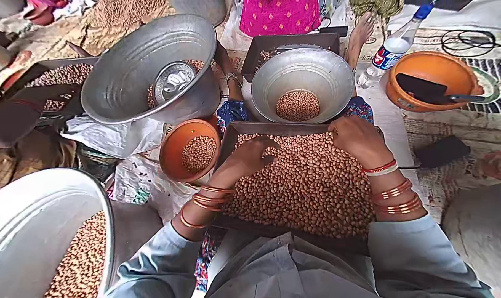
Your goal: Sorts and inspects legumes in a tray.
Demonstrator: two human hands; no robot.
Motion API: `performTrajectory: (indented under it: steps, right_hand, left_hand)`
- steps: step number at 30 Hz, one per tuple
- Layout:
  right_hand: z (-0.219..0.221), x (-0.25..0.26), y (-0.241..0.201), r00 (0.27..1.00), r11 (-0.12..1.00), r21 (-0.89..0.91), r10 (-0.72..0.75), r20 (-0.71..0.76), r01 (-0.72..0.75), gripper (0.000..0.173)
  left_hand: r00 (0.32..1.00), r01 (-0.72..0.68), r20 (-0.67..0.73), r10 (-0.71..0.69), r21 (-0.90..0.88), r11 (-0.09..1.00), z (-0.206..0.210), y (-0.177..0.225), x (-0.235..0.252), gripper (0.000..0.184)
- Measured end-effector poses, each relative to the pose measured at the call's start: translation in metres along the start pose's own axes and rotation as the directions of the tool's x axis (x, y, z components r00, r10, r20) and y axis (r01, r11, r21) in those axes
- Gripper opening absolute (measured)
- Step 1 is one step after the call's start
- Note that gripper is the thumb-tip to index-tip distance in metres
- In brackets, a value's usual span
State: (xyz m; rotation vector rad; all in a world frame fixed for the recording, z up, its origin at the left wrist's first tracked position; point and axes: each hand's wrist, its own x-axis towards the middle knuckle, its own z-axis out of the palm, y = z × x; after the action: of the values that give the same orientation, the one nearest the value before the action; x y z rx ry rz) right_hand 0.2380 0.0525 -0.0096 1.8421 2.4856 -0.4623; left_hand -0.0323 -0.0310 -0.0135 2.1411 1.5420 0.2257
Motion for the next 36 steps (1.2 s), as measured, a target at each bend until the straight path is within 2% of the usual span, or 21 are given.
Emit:
performTrajectory:
  steps: [3,4,6,10,13,15,17,19,20,21,23,25,26,29,32,36]
  right_hand:
    - [0.005,0.000,-0.004,0.998,0.998,-0.028,0.058,0.028,-0.057,0.014]
    - [0.009,-0.003,-0.007,0.999,0.998,-0.036,0.046,0.007,-0.046,0.013]
    - [0.021,-0.010,-0.022,1.000,0.998,-0.066,0.001,-0.021,-0.003,0.017]
    - [0.050,-0.021,-0.067,0.980,0.986,-0.091,-0.125,0.154,0.140,0.043]
    - [0.066,-0.046,-0.104,0.897,0.941,-0.049,-0.303,0.322,0.335,0.050]
    - [0.078,-0.063,-0.119,0.840,0.878,-0.003,-0.456,0.293,0.478,0.049]
    - [0.077,-0.070,-0.124,0.739,0.792,0.134,-0.605,0.297,0.595,0.048]
    - [0.066,-0.061,-0.117,0.653,0.707,0.320,-0.706,0.274,0.631,0.044]
    - [0.054,-0.053,-0.110,0.653,0.697,0.379,-0.711,0.259,0.609,0.039]
    - [0.039,-0.044,-0.098,0.697,0.711,0.397,-0.686,0.210,0.580,0.037]
    - [0.009,-0.030,-0.063,0.824,0.766,0.330,-0.561,-0.074,0.551,0.033]
    - [-0.025,-0.020,-0.019,0.882,0.838,0.306,-0.368,-0.296,0.452,0.031]
    - [-0.038,-0.013,0.005,0.903,0.861,0.339,-0.264,-0.340,0.379,0.028]
    - [-0.042,0.048,0.097,0.935,0.881,0.439,-0.007,-0.355,0.173,0.025]
    - [-0.018,0.099,0.162,0.953,0.858,0.513,0.182,-0.242,-0.034,0.029]
    - [0.024,0.144,0.193,0.973,0.846,0.523,0.198,-0.121,-0.107,0.053]
  left_hand:
    - [0.961,-0.256,0.114,0.252,0.022,0.966,0.042,0.025,0.033,0.034]
    - [0.946,-0.306,0.115,0.302,0.025,0.952,0.053,0.029,0.039,0.033]
    - [0.944,-0.323,0.087,0.319,0.036,0.946,0.066,0.024,0.048,0.034]
    - [0.992,-0.124,0.001,0.127,0.224,0.967,0.057,-0.016,0.049,0.041]
    - [0.993,0.113,-0.072,-0.095,0.309,0.944,0.039,-0.039,0.037,0.036]
    - [0.964,0.266,-0.104,-0.246,0.310,0.913,0.031,-0.047,0.031,0.028]
    - [0.933,0.356,-0.164,-0.320,0.284,0.891,0.025,-0.047,0.024,0.024]
    - [0.919,0.382,-0.197,-0.343,0.221,0.897,0.021,-0.040,0.015,0.022]
    - [0.919,0.379,-0.202,-0.339,0.210,0.901,0.021,-0.040,0.015,0.021]
    - [0.920,0.377,-0.201,-0.337,0.213,0.901,0.023,-0.043,0.018,0.020]
    - [0.916,0.396,-0.169,-0.364,0.229,0.889,0.027,-0.049,0.028,0.024]
    - [0.911,0.411,-0.130,-0.391,0.221,0.885,0.029,-0.051,0.033,0.030]
    - [0.912,0.410,-0.117,-0.393,0.210,0.888,0.029,-0.051,0.034,0.030]
    - [0.926,0.377,-0.091,-0.366,0.233,0.896,0.028,-0.051,0.037,0.029]
    - [0.938,0.345,-0.121,-0.324,0.275,0.898,0.033,-0.051,0.039,0.030]
    - [0.941,0.329,-0.185,-0.285,0.297,0.896,0.041,-0.048,0.042,0.028]
